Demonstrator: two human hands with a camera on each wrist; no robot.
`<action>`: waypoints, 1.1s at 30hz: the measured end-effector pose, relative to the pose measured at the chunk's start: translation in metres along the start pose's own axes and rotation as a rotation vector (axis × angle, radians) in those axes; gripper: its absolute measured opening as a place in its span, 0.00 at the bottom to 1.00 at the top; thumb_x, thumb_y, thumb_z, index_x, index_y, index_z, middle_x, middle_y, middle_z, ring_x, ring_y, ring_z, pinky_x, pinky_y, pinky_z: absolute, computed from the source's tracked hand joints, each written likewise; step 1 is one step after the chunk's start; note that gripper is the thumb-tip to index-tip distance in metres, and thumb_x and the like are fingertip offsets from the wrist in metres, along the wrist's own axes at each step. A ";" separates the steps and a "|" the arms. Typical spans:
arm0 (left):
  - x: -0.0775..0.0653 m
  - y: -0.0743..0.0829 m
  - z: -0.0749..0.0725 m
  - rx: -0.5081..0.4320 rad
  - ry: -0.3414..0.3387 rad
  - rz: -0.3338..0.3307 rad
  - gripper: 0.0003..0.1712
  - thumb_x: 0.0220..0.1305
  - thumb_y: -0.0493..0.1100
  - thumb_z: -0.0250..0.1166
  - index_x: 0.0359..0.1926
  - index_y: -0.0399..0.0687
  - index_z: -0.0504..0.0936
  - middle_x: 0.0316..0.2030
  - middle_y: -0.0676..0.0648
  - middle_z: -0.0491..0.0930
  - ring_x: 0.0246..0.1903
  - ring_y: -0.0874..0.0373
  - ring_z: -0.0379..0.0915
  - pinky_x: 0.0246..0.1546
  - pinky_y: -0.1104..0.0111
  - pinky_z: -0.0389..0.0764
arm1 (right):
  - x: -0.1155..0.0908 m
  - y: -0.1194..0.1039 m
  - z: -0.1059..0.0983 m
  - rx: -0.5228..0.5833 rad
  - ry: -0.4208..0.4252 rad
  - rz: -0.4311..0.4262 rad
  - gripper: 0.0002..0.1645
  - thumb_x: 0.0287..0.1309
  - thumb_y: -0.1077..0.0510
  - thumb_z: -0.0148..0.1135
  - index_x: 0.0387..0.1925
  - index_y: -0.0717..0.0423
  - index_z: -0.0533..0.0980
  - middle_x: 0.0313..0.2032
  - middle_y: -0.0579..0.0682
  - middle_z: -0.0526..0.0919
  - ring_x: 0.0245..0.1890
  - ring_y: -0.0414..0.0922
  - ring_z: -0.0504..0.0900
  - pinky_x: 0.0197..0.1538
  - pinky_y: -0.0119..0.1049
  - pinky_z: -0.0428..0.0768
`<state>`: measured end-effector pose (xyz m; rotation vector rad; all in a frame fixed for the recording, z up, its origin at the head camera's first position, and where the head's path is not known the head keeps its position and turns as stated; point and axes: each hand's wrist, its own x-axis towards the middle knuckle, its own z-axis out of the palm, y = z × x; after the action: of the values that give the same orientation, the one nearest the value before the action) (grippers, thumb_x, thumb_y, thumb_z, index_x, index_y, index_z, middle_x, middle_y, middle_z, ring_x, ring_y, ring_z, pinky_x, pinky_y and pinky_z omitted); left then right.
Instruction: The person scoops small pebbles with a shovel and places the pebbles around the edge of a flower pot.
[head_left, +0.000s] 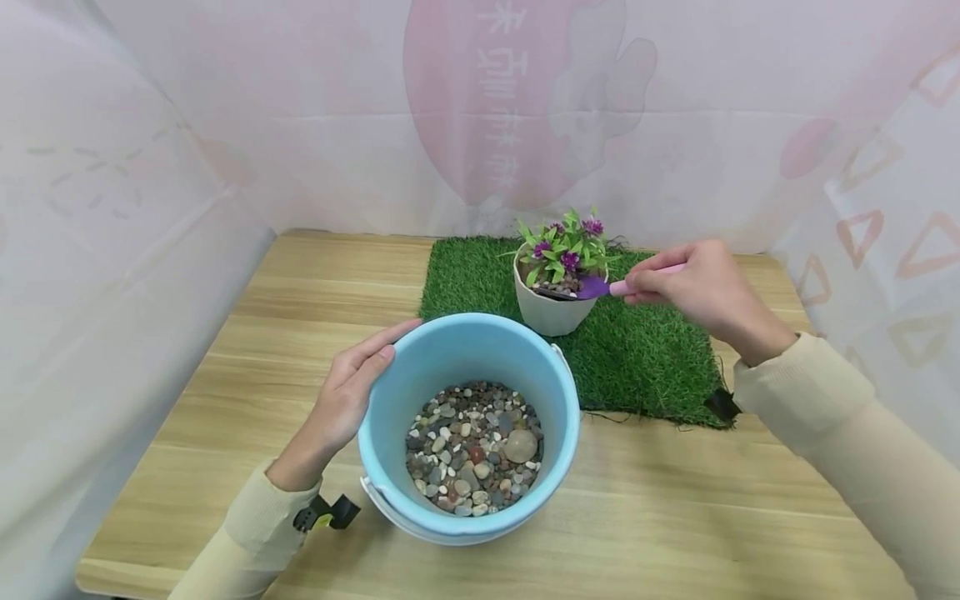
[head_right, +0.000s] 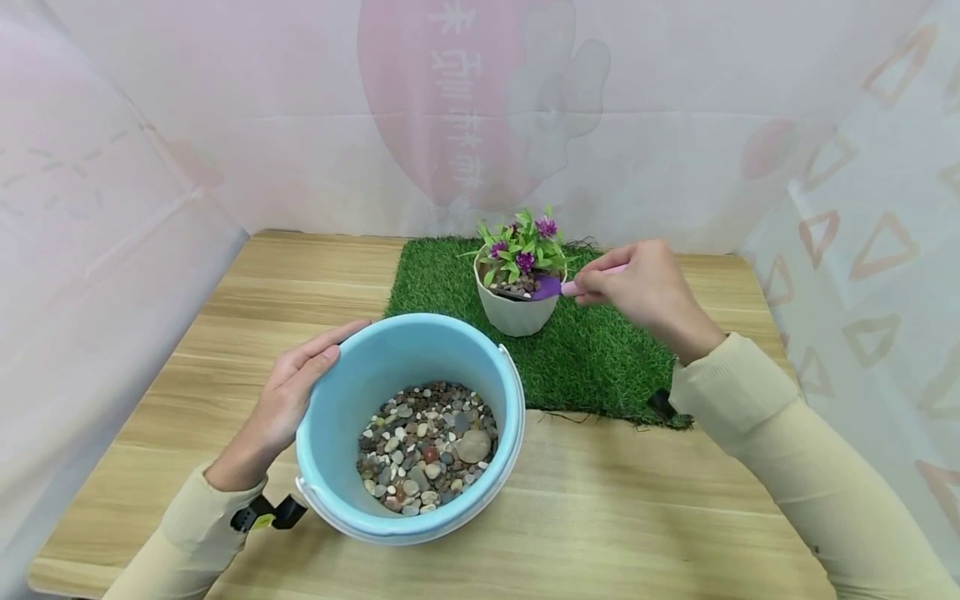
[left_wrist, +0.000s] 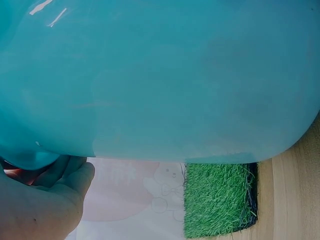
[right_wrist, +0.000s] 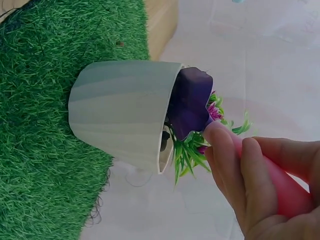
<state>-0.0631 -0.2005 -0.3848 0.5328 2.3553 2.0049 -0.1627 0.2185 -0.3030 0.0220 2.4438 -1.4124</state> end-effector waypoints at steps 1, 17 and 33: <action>0.000 0.000 0.000 0.001 0.000 0.000 0.26 0.87 0.42 0.43 0.74 0.32 0.70 0.70 0.30 0.74 0.54 0.51 0.88 0.46 0.48 0.93 | 0.001 0.000 0.000 0.022 -0.007 0.008 0.22 0.69 0.52 0.71 0.58 0.62 0.84 0.41 0.43 0.94 0.41 0.37 0.93 0.45 0.24 0.91; 0.001 0.001 0.000 0.000 0.001 -0.015 0.26 0.87 0.42 0.43 0.75 0.32 0.70 0.71 0.30 0.74 0.55 0.54 0.88 0.47 0.50 0.93 | 0.011 -0.008 0.003 0.251 -0.096 0.033 0.22 0.75 0.57 0.64 0.63 0.67 0.79 0.47 0.53 0.93 0.47 0.44 0.93 0.55 0.30 0.90; 0.002 -0.001 -0.001 -0.003 0.000 -0.007 0.27 0.87 0.42 0.43 0.74 0.30 0.69 0.71 0.30 0.73 0.55 0.54 0.88 0.47 0.50 0.93 | 0.022 -0.009 0.013 0.495 -0.095 0.070 0.26 0.75 0.63 0.61 0.68 0.72 0.72 0.46 0.57 0.92 0.47 0.47 0.93 0.55 0.29 0.90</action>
<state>-0.0650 -0.2011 -0.3853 0.5233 2.3508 2.0051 -0.1817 0.1998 -0.3078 0.1466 1.9435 -1.8980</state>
